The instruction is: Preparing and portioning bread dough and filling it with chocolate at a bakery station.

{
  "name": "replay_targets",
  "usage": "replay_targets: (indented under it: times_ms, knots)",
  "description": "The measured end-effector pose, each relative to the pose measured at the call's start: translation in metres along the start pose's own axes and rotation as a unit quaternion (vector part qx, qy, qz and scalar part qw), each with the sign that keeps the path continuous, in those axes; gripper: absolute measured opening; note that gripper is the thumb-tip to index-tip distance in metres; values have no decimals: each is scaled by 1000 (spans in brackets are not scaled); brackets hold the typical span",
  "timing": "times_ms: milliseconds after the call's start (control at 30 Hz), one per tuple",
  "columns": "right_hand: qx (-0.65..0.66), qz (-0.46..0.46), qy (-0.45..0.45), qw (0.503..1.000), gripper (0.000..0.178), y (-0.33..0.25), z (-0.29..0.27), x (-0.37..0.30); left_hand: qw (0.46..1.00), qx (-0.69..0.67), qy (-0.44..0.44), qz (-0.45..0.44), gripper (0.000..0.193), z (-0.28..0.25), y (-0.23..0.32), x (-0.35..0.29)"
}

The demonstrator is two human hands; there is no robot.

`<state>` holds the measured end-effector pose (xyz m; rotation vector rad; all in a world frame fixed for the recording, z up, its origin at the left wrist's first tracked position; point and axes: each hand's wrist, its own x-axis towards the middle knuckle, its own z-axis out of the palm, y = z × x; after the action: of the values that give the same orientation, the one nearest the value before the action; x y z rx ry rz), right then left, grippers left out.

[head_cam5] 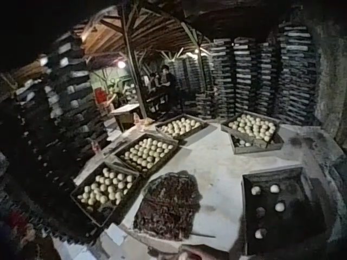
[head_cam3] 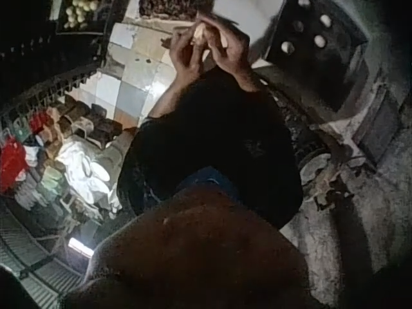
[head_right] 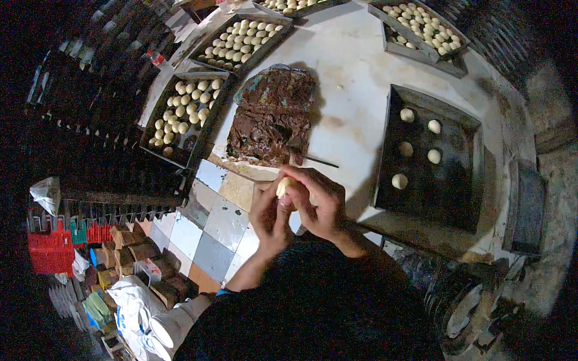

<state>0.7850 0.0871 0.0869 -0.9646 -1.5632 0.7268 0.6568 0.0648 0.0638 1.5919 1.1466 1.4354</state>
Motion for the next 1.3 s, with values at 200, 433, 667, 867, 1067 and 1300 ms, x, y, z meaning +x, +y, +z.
replay_targets:
  times_ms: [200, 433, 667, 867, 1067, 1300]
  knots:
    - [33, 78, 48, 995, 23, 16, 73, -33, 996, -63, -28, -51, 46, -41, 9, -16]
    - [-1, 58, -50, 997, 32, 27, 177, -43, 849, -393, 170, -310, 33, -143, -29, -72]
    - [30, 199, -135, 970, 29, 76, 163, -37, 799, -483, 62, -352, 49, -173, -36, -90]
    - [-484, 62, -42, 872, 41, 262, 32, -42, 810, -494, 41, -313, 49, -172, -49, -49]
    - [-417, 331, -364, 764, 47, 138, 50, 13, 848, -406, 162, -301, 56, -179, -86, -34]
    - [-469, 77, -271, 837, 41, 209, 27, 36, 851, -384, 174, -312, 52, -135, -104, 21]
